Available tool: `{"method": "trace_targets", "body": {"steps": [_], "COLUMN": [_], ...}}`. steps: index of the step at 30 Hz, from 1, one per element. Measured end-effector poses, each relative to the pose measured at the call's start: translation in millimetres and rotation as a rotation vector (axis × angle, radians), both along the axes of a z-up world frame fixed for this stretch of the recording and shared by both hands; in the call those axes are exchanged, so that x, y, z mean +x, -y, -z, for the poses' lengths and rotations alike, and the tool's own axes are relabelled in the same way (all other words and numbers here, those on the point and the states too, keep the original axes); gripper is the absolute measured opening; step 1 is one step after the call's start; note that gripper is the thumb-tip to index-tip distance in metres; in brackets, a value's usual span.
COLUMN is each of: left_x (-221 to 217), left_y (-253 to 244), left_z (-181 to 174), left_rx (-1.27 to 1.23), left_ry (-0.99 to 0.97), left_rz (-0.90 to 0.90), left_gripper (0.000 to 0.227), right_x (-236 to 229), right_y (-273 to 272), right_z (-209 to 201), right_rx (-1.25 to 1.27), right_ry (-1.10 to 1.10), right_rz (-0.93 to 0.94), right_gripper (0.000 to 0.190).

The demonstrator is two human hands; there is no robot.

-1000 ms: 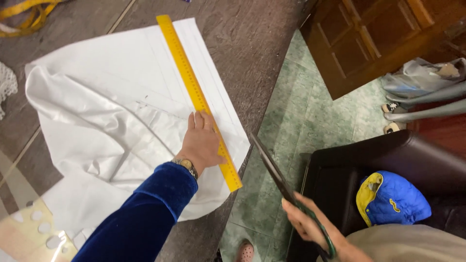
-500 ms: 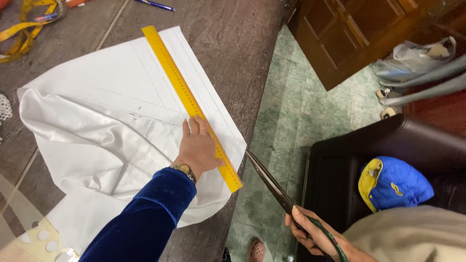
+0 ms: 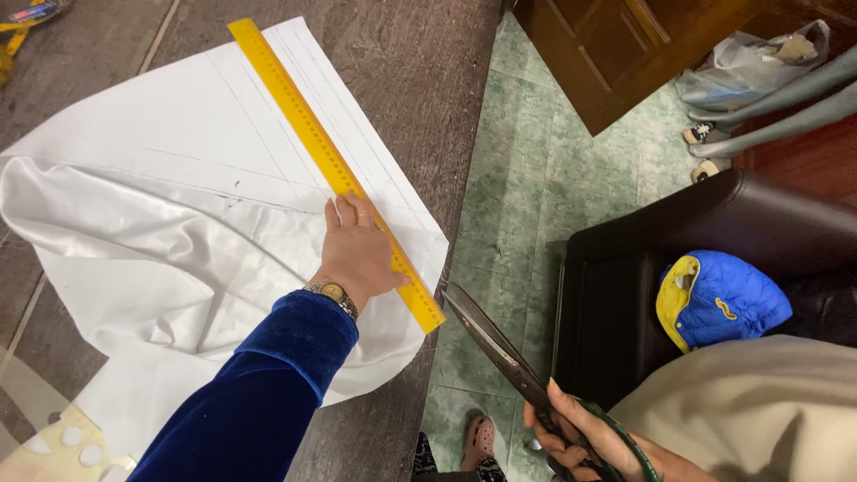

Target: The person uses a yellow ruler and scissors to cut a straight line along a piece of white fabric laid on a table. After cutting, they use a pen to draw additional lines on the fabric.

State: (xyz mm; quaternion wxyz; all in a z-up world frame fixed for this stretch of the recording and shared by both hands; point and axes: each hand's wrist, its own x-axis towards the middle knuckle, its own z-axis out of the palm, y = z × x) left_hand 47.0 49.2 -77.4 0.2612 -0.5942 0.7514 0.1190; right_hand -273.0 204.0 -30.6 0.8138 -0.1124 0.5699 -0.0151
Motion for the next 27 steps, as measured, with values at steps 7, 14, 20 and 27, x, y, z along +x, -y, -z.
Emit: {"method": "trace_targets", "body": {"steps": [7, 14, 20, 27], "left_x": [0.9, 0.6, 1.1, 1.1], "left_y": [0.0, 0.0, -0.2, -1.6], "left_z": [4.7, 8.0, 5.4, -0.2], "left_rx": [-0.010, -0.031, -0.031, -0.021], "left_ry": [-0.007, 0.007, -0.014, -0.023], "left_rz": [-0.001, 0.001, 0.008, 0.002], "left_gripper": [0.097, 0.105, 0.101, 0.099], "right_x": [4.5, 5.9, 37.3, 45.3], "right_y": [1.7, 1.1, 6.1, -2.1], "right_z": [-1.9, 3.9, -22.5, -3.2], "right_rx": [0.068, 0.137, -0.027, -0.300], "right_ry": [-0.016, 0.118, -0.121, -0.319], "right_rz": [0.071, 0.136, 0.021, -0.269], "right_gripper": [0.065, 0.070, 0.057, 0.044]}}
